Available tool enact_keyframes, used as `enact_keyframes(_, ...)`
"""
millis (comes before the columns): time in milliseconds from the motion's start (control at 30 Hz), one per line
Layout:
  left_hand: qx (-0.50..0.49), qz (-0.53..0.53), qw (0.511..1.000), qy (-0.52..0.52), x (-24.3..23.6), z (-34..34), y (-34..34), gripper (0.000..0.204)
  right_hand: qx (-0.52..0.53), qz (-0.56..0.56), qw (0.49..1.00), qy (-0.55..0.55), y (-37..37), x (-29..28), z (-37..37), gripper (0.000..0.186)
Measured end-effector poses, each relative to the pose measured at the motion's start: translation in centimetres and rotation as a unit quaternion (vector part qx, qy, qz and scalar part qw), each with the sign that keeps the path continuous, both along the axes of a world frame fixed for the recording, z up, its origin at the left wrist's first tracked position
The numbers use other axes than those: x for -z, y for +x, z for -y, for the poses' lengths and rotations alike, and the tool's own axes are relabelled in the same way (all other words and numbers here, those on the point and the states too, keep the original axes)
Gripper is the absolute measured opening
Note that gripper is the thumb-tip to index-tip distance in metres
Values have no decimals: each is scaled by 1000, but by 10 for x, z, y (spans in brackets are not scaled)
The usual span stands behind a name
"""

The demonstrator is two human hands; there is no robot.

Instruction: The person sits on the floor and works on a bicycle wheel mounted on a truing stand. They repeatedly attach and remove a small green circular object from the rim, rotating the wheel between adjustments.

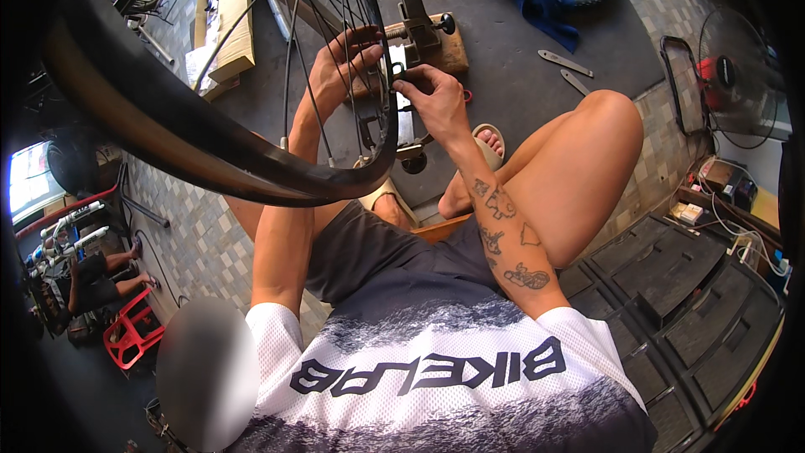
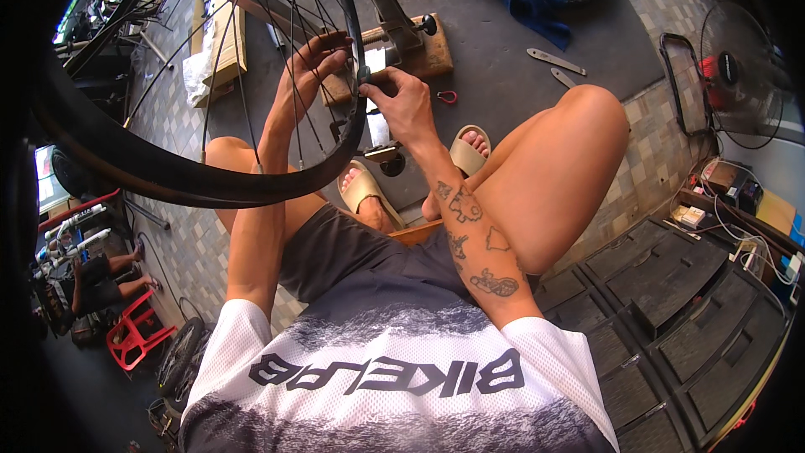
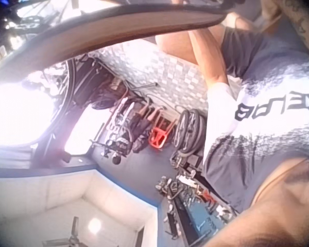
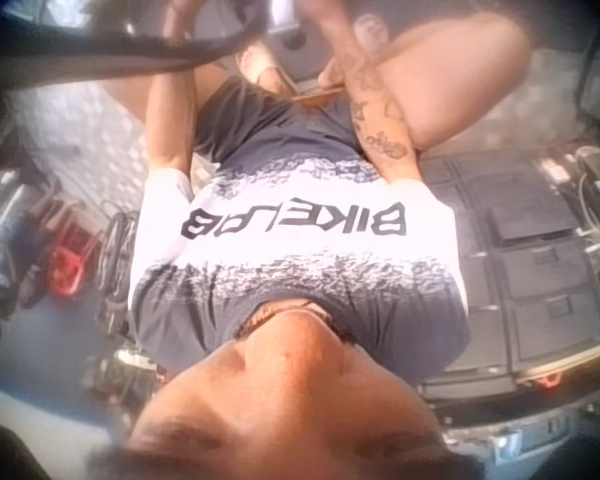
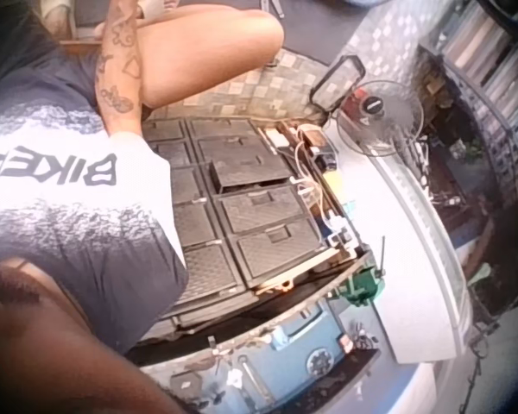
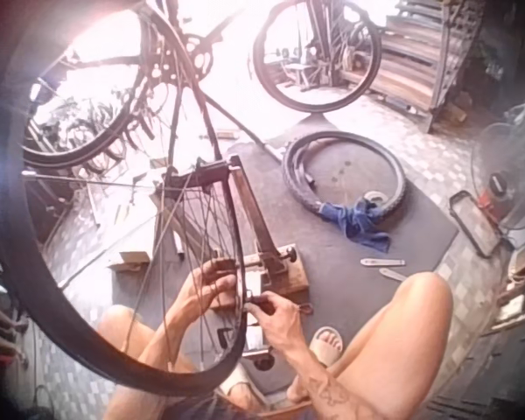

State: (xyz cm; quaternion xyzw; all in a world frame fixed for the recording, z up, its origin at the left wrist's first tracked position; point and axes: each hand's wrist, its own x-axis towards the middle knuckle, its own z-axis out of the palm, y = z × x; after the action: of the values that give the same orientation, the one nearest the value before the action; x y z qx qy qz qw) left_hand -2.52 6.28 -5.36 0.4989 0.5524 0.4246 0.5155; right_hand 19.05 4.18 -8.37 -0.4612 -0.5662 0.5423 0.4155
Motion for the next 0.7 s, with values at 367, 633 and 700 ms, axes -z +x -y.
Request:
enact_keyframes(367, 7, 28, 999, 14, -15, 9, 6, 49, -44, -60, 997, -6, 1, -7, -2, 22)
enact_keyframes(633, -128, 95, 986, -40, -24, 40, 12, 38, 28, 31, 999, -11, 8, -3, -7, 23)
enact_keyframes(700, -110, 82, 991, 1, -17, 41, 21, 43, 25, 45, 999, 3, 9, -3, -6, 24)
